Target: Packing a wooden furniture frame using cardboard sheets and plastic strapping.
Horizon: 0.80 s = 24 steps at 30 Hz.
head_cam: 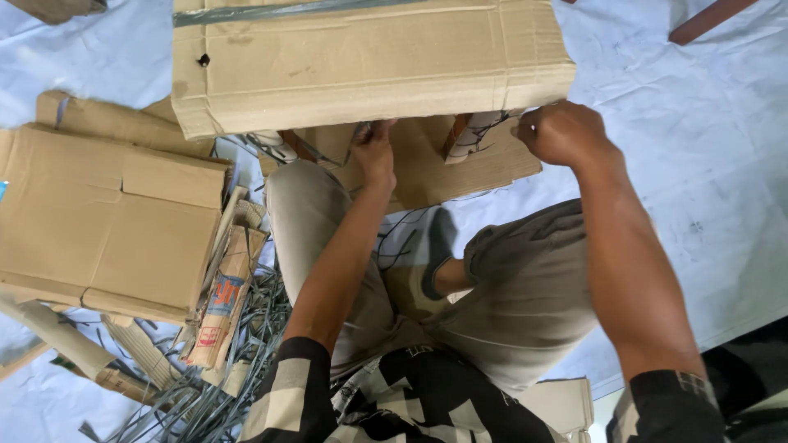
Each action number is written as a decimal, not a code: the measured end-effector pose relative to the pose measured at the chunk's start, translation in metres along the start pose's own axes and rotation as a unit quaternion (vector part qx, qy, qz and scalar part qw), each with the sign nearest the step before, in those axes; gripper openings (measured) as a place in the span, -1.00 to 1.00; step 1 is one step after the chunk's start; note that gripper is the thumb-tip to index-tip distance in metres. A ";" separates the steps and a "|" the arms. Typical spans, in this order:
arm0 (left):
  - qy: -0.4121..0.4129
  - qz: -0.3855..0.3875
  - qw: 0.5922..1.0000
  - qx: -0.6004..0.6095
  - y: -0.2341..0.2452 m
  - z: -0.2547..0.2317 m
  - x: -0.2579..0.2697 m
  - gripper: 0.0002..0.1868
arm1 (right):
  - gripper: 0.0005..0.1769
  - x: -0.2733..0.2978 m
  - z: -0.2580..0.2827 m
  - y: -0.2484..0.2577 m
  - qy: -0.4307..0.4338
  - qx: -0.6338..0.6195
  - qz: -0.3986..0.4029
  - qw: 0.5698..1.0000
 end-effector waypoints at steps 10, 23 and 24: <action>0.122 0.105 0.913 0.374 -0.054 0.110 -0.040 -0.65 | -0.33 -0.038 -0.050 -0.027 -0.142 -0.137 0.099 0.975; 0.075 0.204 0.972 0.094 -0.062 0.030 -0.030 -0.67 | -0.53 -0.051 -0.064 0.028 -0.185 -0.412 -0.047 0.891; 0.071 0.210 0.972 0.072 -0.062 0.020 -0.029 -0.67 | -0.55 -0.051 -0.064 0.031 -0.187 -0.431 -0.058 0.881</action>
Point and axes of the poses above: each hand's wrist, its own x-axis away from the middle knuckle, its own y-axis out of the back of the hand, z = x × y, the point moved 10 cm from there along -x, towards the middle knuckle, and after that the axes turned 5 degrees about -x, right-handed, at the moved point
